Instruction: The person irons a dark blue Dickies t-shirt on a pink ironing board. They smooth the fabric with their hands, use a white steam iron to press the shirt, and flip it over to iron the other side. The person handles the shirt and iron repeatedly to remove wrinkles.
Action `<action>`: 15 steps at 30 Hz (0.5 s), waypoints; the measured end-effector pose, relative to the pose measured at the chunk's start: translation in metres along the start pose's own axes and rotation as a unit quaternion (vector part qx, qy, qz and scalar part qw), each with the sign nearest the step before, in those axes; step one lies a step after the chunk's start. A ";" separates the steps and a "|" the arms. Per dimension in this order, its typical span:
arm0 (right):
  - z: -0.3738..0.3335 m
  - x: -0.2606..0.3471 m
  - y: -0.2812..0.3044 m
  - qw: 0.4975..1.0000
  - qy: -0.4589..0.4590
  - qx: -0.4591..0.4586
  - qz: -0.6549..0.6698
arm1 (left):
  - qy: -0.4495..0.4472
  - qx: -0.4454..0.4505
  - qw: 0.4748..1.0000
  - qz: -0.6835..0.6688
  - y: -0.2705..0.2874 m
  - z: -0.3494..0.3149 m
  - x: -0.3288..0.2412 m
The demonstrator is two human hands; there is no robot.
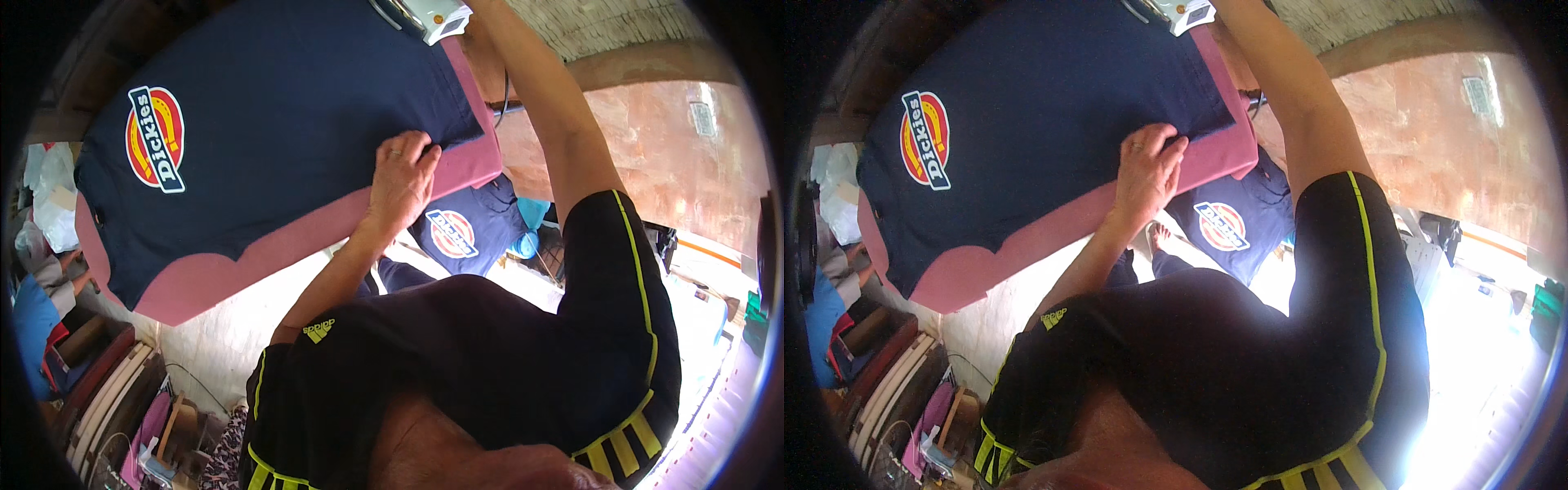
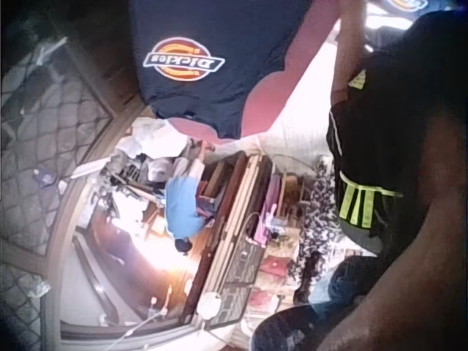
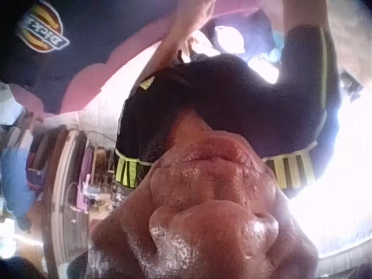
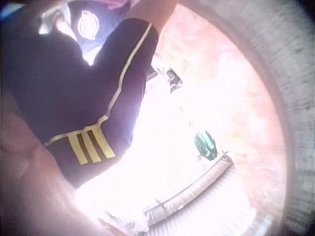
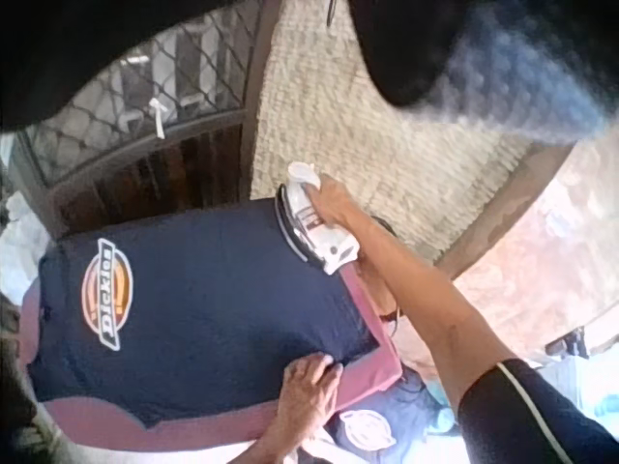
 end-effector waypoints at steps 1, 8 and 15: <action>-0.005 0.002 0.000 1.000 0.023 -0.007 -0.016 | 0.009 -0.011 0.999 0.034 0.002 -0.003 -0.001; -0.178 -0.012 0.042 0.973 0.216 -0.041 -0.071 | 0.042 -0.079 0.992 0.093 -0.005 -0.013 -0.003; -0.255 0.000 0.058 0.980 0.178 -0.028 0.081 | 0.062 -0.126 0.986 0.085 0.000 -0.025 0.000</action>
Point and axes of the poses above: each hand's wrist, its own z-axis towards the middle knuckle, its own y-axis out of the back of the hand, x = y × z, the point moved 1 cm from there along z, towards the middle knuckle, and after that the axes turned 10 degrees about y, right-handed, at the moved point
